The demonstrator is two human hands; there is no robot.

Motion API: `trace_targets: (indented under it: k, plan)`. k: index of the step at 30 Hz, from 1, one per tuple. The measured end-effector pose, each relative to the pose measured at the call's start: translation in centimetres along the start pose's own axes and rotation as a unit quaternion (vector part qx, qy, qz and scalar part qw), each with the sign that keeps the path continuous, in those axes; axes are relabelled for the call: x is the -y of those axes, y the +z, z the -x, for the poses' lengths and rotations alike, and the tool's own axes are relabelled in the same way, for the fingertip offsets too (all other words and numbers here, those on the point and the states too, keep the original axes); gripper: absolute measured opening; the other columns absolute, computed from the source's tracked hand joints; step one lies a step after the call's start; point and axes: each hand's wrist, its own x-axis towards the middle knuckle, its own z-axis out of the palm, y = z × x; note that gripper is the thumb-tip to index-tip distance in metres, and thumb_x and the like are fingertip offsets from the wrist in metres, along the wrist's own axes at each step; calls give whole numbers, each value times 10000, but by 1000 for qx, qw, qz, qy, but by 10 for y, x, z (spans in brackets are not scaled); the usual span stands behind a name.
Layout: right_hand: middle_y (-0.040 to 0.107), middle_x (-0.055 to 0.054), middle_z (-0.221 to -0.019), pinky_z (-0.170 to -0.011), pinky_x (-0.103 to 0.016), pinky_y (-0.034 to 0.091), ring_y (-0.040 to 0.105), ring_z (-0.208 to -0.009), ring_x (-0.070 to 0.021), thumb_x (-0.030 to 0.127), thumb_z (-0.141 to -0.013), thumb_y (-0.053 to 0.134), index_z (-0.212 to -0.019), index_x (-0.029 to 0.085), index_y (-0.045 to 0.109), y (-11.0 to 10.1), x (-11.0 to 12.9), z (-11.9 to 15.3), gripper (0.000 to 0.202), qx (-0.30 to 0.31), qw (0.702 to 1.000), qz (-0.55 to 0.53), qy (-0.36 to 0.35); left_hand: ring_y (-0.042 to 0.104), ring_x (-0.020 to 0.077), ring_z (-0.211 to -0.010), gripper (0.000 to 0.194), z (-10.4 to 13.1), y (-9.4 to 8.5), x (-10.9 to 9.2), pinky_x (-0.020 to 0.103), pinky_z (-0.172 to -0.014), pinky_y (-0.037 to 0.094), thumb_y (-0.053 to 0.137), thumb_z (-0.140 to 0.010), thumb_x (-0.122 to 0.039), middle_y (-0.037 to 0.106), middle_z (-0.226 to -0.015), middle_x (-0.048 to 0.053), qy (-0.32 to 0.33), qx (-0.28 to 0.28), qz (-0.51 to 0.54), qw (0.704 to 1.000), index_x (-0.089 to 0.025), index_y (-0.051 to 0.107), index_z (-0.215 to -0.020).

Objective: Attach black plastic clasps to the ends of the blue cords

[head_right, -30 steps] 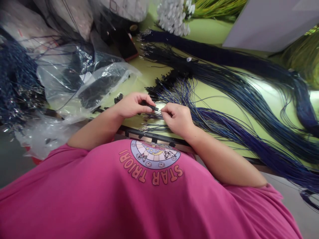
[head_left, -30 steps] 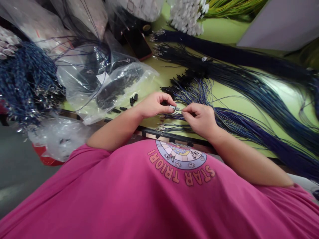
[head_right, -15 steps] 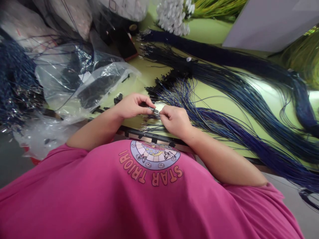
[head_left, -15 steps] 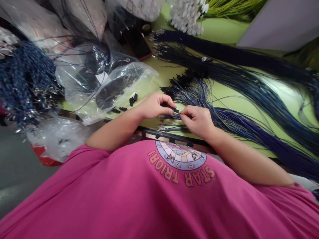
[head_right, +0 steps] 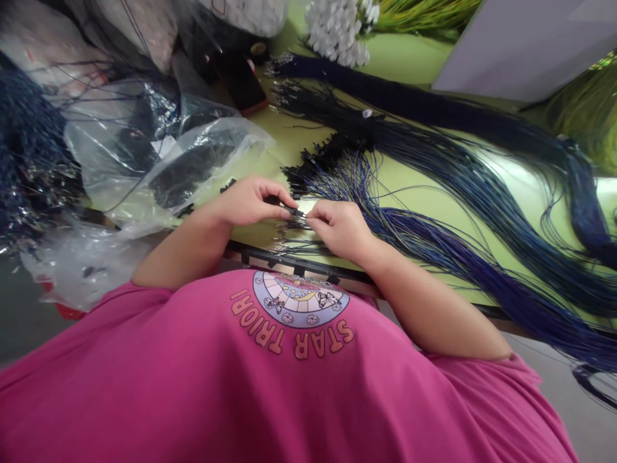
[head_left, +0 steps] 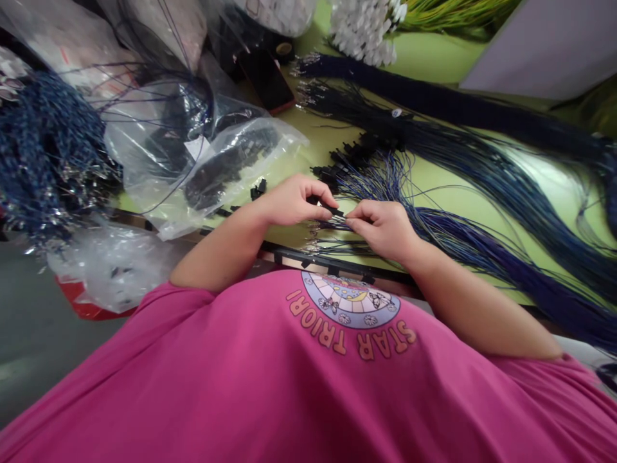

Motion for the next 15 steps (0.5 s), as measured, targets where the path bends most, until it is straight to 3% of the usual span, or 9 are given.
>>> trace_targets:
  k: [4,6,10,12,15]
  plan:
    - [684,6,-681,-634,-244,421,588,-619,-114,255,-824,599,-738,175,693,-10,-5,-3,151,87,995,-43,19,631,107,-720,162,2,-11,-3,229,-719,470,703,-681,-199,718,-769,2,-14,56,-40,998,-165,753,-831]
    - [704,-18,-756,-673,-259,445,614,-685,-136,277,-855,568,-794,174,707,-13,-11,-4,184,92,995,-43,14,630,105,-723,172,3,-15,-2,223,-715,464,686,-687,-199,724,-789,-4,-26,89,-60,994,-178,756,-842]
    - [692,-105,-903,-797,-331,446,608,-861,-215,206,-853,532,-891,146,719,-6,-18,-5,200,84,990,103,-39,629,105,-730,196,4,-20,-1,223,-725,456,661,-710,-221,728,-815,-7,-30,131,-90,987,-197,757,-879]
    - [664,-123,-861,-792,-351,429,579,-839,-229,189,-861,505,-855,135,714,0,-19,-4,216,105,976,184,-46,631,107,-745,198,4,-21,-1,227,-743,458,653,-723,-231,728,-832,-3,-28,139,-92,986,-193,754,-889]
    - [642,-113,-824,-786,-338,414,552,-806,-215,165,-870,457,-807,141,691,6,-17,-4,244,98,974,201,-42,636,116,-780,209,5,-22,-3,240,-767,465,659,-729,-250,728,-869,11,-35,140,-79,986,-178,747,-904]
